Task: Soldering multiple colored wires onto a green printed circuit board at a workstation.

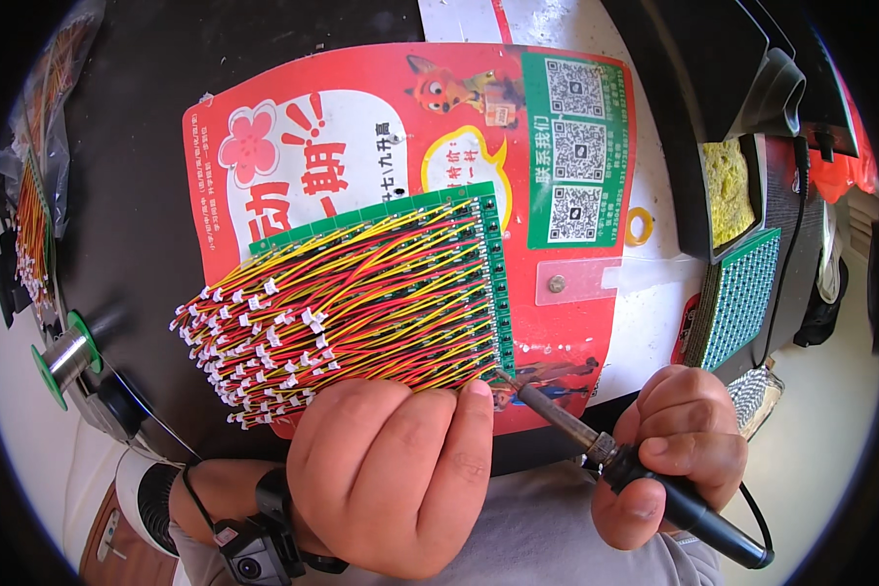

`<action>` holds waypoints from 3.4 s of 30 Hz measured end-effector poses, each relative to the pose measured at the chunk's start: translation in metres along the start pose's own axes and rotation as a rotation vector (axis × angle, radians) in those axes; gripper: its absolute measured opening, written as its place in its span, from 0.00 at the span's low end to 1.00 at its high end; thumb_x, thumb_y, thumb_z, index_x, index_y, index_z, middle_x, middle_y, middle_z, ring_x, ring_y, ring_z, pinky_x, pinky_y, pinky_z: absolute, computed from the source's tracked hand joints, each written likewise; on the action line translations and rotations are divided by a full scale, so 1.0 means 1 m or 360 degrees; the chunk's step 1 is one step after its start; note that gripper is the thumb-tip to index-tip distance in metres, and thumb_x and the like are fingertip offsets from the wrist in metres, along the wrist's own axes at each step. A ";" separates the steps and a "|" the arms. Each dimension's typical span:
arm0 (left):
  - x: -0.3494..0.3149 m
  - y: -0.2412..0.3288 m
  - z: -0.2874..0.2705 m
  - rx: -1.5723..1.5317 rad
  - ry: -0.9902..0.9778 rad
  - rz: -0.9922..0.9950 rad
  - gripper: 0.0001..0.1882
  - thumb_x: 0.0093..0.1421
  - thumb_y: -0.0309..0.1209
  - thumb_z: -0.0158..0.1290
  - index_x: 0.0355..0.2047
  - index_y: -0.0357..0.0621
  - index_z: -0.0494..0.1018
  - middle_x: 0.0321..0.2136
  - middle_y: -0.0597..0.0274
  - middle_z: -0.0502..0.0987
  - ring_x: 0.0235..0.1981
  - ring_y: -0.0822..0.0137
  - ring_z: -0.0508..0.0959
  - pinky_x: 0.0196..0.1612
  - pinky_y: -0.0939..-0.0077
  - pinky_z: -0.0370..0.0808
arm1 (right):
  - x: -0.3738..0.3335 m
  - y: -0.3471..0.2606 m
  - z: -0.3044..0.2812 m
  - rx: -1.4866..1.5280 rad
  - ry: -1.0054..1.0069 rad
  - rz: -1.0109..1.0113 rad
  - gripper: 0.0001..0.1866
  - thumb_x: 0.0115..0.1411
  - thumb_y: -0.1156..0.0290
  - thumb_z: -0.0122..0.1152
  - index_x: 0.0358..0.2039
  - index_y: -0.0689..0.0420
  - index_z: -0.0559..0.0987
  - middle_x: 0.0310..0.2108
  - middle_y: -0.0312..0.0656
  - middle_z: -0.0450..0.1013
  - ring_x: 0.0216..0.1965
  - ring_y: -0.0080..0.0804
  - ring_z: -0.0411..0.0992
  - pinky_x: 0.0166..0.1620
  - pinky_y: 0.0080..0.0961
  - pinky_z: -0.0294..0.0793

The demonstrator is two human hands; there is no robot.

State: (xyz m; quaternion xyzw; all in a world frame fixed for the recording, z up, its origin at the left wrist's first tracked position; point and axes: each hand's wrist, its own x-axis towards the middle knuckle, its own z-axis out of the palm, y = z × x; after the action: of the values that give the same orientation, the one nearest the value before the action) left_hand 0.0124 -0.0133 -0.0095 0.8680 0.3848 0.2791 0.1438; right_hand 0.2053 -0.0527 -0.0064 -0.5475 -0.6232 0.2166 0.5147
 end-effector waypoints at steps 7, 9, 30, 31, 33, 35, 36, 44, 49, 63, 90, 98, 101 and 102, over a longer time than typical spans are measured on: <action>0.006 0.001 -0.001 0.0035 -0.0064 0.0020 0.12 0.44 0.15 0.62 0.32 0.29 0.79 0.23 0.58 0.73 0.22 0.61 0.73 0.22 0.71 0.68 | -0.001 -0.001 -0.004 0.0060 0.0055 0.0019 0.16 0.60 0.59 0.63 0.32 0.56 0.69 0.18 0.34 0.60 0.19 0.22 0.57 0.19 0.20 0.54; 0.006 0.001 -0.001 0.0037 -0.0055 0.0025 0.12 0.44 0.15 0.62 0.32 0.29 0.79 0.23 0.58 0.73 0.22 0.61 0.73 0.22 0.71 0.68 | 0.001 -0.001 -0.006 0.0046 0.0061 0.0034 0.15 0.60 0.59 0.63 0.32 0.56 0.69 0.18 0.34 0.60 0.19 0.22 0.57 0.20 0.20 0.53; 0.009 0.000 -0.002 -0.0071 -0.0048 -0.0009 0.13 0.44 0.15 0.62 0.33 0.29 0.78 0.22 0.57 0.72 0.21 0.60 0.72 0.21 0.69 0.69 | 0.001 0.000 -0.004 0.0027 -0.0060 -0.0003 0.15 0.60 0.60 0.62 0.32 0.57 0.68 0.19 0.34 0.61 0.18 0.22 0.59 0.19 0.19 0.57; 0.008 0.001 -0.003 -0.0067 -0.0049 -0.0027 0.13 0.44 0.15 0.62 0.33 0.29 0.79 0.22 0.57 0.72 0.21 0.60 0.72 0.21 0.69 0.69 | 0.001 0.000 -0.003 0.0029 -0.0053 -0.0002 0.16 0.60 0.60 0.62 0.32 0.57 0.68 0.19 0.34 0.61 0.18 0.22 0.59 0.19 0.19 0.57; 0.009 0.001 -0.004 -0.0068 -0.0065 -0.0030 0.13 0.44 0.15 0.62 0.33 0.29 0.79 0.22 0.57 0.72 0.21 0.60 0.72 0.21 0.69 0.69 | 0.001 -0.001 -0.002 0.0022 -0.0043 0.0000 0.16 0.60 0.59 0.63 0.32 0.57 0.68 0.19 0.34 0.61 0.18 0.22 0.59 0.20 0.19 0.58; 0.011 0.001 -0.005 -0.0082 -0.0078 -0.0025 0.13 0.44 0.15 0.62 0.33 0.29 0.79 0.23 0.57 0.72 0.22 0.60 0.72 0.22 0.69 0.69 | 0.002 -0.003 -0.003 0.0006 -0.0033 0.0007 0.16 0.60 0.59 0.63 0.32 0.56 0.69 0.19 0.34 0.61 0.18 0.22 0.59 0.19 0.19 0.58; 0.010 0.001 -0.004 -0.0075 -0.0089 -0.0027 0.13 0.44 0.15 0.62 0.33 0.29 0.79 0.23 0.57 0.72 0.22 0.60 0.72 0.22 0.69 0.69 | 0.001 -0.002 -0.002 0.0009 -0.0031 0.0009 0.16 0.60 0.59 0.63 0.32 0.56 0.69 0.19 0.34 0.61 0.18 0.22 0.59 0.19 0.19 0.58; 0.007 0.000 -0.005 -0.0073 -0.0119 -0.0032 0.14 0.43 0.15 0.62 0.33 0.30 0.79 0.24 0.57 0.73 0.22 0.59 0.72 0.22 0.69 0.69 | 0.000 -0.001 0.001 0.0048 0.0023 0.0010 0.17 0.59 0.59 0.64 0.30 0.56 0.69 0.19 0.33 0.60 0.18 0.22 0.58 0.18 0.19 0.56; 0.001 -0.003 -0.003 -0.0125 -0.0069 -0.0034 0.14 0.43 0.14 0.62 0.34 0.30 0.79 0.24 0.57 0.73 0.22 0.60 0.72 0.22 0.69 0.69 | 0.001 0.000 -0.001 0.0055 -0.0008 0.0010 0.16 0.59 0.59 0.64 0.30 0.57 0.69 0.19 0.34 0.61 0.18 0.22 0.58 0.18 0.19 0.55; 0.009 0.000 -0.004 -0.0066 -0.0100 -0.0002 0.15 0.42 0.14 0.61 0.34 0.29 0.79 0.23 0.57 0.73 0.22 0.60 0.72 0.22 0.69 0.69 | 0.001 0.001 0.000 0.0054 0.0017 -0.0036 0.16 0.58 0.59 0.65 0.29 0.57 0.70 0.18 0.34 0.60 0.18 0.22 0.58 0.18 0.18 0.55; 0.001 -0.002 -0.002 -0.0069 -0.0072 -0.0043 0.16 0.41 0.13 0.62 0.34 0.29 0.79 0.22 0.57 0.73 0.21 0.59 0.72 0.22 0.70 0.69 | -0.002 0.005 -0.002 0.0143 0.0246 -0.0141 0.17 0.60 0.57 0.63 0.33 0.56 0.68 0.19 0.33 0.59 0.21 0.22 0.55 0.21 0.21 0.50; 0.003 -0.008 -0.010 -0.0070 -0.0203 0.0056 0.17 0.40 0.12 0.61 0.35 0.28 0.79 0.25 0.56 0.73 0.21 0.60 0.73 0.23 0.70 0.69 | 0.003 0.005 -0.006 0.0146 0.0023 -0.0114 0.15 0.59 0.60 0.62 0.31 0.58 0.70 0.19 0.33 0.60 0.19 0.21 0.57 0.17 0.16 0.54; 0.003 -0.010 -0.011 -0.0064 -0.0249 0.0098 0.17 0.40 0.12 0.60 0.35 0.28 0.79 0.26 0.56 0.73 0.22 0.60 0.73 0.23 0.70 0.69 | 0.003 0.007 -0.005 0.0109 0.0001 -0.0156 0.14 0.58 0.61 0.62 0.31 0.58 0.71 0.19 0.33 0.61 0.19 0.20 0.56 0.16 0.15 0.55; 0.004 -0.010 -0.010 -0.0070 -0.0249 0.0094 0.17 0.40 0.12 0.60 0.35 0.28 0.80 0.26 0.56 0.73 0.22 0.60 0.73 0.23 0.70 0.70 | 0.003 0.007 -0.005 0.0090 0.0007 -0.0172 0.14 0.58 0.62 0.62 0.32 0.58 0.71 0.19 0.33 0.61 0.19 0.20 0.57 0.17 0.15 0.55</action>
State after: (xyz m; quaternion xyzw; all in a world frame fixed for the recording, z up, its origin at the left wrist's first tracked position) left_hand 0.0028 -0.0035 -0.0042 0.8948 0.3403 0.2227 0.1841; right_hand 0.2132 -0.0492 -0.0093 -0.4988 -0.6444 0.2048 0.5422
